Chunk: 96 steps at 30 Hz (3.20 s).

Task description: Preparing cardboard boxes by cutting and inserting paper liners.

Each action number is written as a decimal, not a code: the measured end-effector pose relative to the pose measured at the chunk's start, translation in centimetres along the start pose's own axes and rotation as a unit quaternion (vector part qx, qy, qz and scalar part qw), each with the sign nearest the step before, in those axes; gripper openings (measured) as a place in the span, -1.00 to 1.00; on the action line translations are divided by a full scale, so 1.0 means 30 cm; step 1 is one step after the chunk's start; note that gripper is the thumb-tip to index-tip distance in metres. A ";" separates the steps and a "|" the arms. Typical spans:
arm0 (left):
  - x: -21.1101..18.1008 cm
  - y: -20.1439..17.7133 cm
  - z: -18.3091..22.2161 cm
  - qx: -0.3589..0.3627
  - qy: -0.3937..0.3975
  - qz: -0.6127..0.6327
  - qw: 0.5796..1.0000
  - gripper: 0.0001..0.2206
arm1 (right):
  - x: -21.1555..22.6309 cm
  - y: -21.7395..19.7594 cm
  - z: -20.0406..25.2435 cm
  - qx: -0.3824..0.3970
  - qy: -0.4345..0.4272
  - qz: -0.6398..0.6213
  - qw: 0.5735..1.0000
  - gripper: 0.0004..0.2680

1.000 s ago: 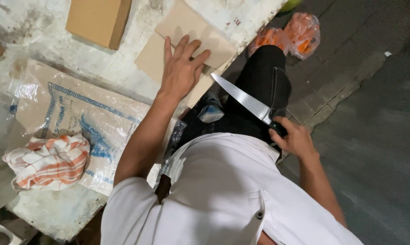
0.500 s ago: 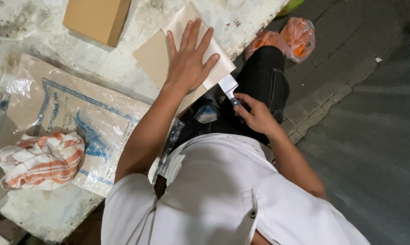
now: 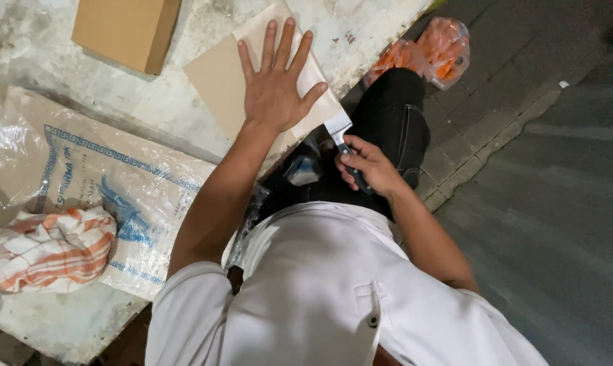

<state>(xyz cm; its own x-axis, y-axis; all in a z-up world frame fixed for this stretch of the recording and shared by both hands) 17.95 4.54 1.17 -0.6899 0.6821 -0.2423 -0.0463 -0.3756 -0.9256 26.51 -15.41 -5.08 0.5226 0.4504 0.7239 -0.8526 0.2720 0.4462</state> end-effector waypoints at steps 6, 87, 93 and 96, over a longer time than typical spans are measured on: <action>0.002 0.010 -0.013 0.026 0.008 -0.014 1.000 -0.25 | -0.009 -0.005 -0.027 -0.010 -0.008 -0.015 1.000 -0.70; 0.149 0.081 -0.014 -0.258 0.136 0.262 0.920 -0.53 | 0.155 -0.050 -0.038 -0.088 -0.051 0.151 0.983 -0.77; 0.136 0.096 -0.004 -0.278 0.144 0.186 0.931 -0.56 | 0.150 -0.068 -0.079 -0.075 -0.042 0.137 0.987 -0.77; 0.139 0.102 -0.014 -0.284 0.143 0.174 0.932 -0.58 | 0.175 -0.065 -0.081 -0.089 -0.053 0.113 0.988 -0.79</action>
<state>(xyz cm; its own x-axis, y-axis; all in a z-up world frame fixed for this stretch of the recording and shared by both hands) 15.24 6.48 -2.78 -0.3673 0.7511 -0.5487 0.5899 -0.2680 -0.7617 30.91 -11.51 -3.43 0.3079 0.4276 0.8499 -0.9298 0.3245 0.1735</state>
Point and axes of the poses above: each hand's wrist, its own z-axis away from the middle knuckle, its own y-axis out of the palm, x = y × z, the point moved 5 cm from there along -z, towards the middle knuckle, and after that the axes turned 3 degrees about -x, right-handed, at the moved point
